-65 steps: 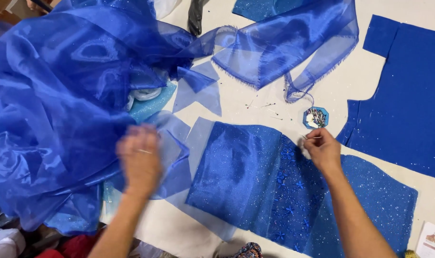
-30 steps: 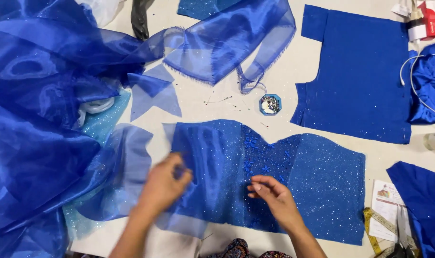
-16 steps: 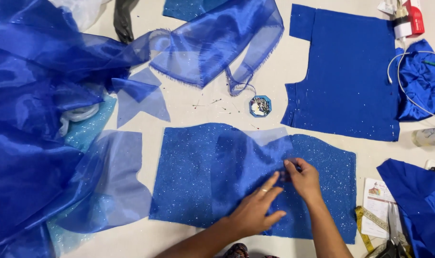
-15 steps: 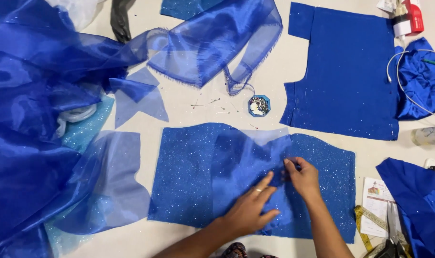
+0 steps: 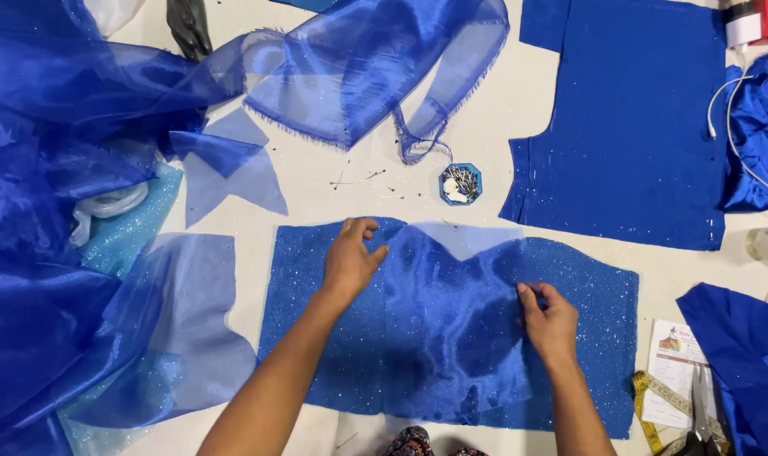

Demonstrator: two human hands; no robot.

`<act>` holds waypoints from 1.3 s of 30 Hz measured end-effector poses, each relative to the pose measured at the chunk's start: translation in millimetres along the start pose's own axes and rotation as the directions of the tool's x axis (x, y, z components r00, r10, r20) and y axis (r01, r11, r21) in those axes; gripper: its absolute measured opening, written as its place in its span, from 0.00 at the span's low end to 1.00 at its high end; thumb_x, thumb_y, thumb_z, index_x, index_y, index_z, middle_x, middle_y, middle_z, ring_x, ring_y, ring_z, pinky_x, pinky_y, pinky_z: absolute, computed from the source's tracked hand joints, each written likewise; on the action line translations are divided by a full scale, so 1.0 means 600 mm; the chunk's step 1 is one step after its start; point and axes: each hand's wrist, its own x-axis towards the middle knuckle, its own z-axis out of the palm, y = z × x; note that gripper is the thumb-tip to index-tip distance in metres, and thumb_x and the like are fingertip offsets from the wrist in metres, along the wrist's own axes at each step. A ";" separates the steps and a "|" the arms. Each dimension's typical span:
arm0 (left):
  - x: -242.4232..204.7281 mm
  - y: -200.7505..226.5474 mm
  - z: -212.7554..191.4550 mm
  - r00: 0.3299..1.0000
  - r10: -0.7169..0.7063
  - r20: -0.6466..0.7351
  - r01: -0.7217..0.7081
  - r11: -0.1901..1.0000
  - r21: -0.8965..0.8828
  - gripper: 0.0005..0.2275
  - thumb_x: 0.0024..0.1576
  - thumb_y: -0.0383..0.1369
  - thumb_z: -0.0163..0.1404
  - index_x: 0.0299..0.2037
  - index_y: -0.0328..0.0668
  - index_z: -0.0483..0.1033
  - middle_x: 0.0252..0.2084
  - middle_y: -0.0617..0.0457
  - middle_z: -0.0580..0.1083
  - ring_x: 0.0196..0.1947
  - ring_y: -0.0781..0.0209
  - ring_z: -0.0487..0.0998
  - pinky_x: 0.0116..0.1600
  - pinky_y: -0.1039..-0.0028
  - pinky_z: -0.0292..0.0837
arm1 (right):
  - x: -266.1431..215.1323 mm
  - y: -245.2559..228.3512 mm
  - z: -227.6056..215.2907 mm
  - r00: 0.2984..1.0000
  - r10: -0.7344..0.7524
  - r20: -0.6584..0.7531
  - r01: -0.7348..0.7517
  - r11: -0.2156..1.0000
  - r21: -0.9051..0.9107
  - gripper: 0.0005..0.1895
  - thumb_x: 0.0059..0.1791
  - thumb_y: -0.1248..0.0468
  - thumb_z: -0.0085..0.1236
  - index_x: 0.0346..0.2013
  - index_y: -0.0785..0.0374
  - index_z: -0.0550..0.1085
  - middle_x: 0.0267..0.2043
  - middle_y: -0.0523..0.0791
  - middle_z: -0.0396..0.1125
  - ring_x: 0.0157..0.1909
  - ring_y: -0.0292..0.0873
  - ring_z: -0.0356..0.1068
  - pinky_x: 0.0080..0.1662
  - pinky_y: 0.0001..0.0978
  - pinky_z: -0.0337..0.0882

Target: The person aligns two pieces of blue fabric on a white table and secures them together using straight pins. They smooth the fabric and place pins along the edges to hold the layers in place.

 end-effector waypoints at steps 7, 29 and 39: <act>0.043 0.040 -0.001 0.998 0.026 0.063 -0.031 0.995 0.090 0.18 0.48 0.33 0.62 0.49 0.50 0.75 0.44 0.56 0.73 0.38 0.54 0.80 0.43 0.61 0.75 | 0.031 0.035 -0.017 0.999 -0.025 -0.025 0.025 1.000 -0.015 0.10 0.54 0.56 0.62 0.43 0.58 0.81 0.40 0.53 0.75 0.37 0.53 0.75 0.36 0.43 0.73; -0.204 -0.029 0.036 0.773 0.432 0.464 -0.620 0.667 0.412 0.40 0.56 0.62 0.45 0.73 0.47 0.50 0.78 0.53 0.45 0.77 0.49 0.38 0.77 0.52 0.26 | 0.040 0.090 -0.074 0.989 -0.128 0.073 0.120 0.987 0.109 0.13 0.53 0.54 0.66 0.42 0.59 0.79 0.38 0.50 0.73 0.35 0.47 0.74 0.34 0.38 0.76; -0.254 -0.027 0.064 0.783 0.368 0.502 -0.605 0.636 0.479 0.41 0.55 0.65 0.41 0.73 0.50 0.48 0.78 0.57 0.42 0.77 0.51 0.35 0.77 0.53 0.22 | -0.062 0.190 -0.093 0.998 -0.019 0.065 0.006 0.981 0.196 0.17 0.46 0.63 0.72 0.44 0.69 0.77 0.34 0.52 0.71 0.33 0.44 0.73 0.36 0.33 0.77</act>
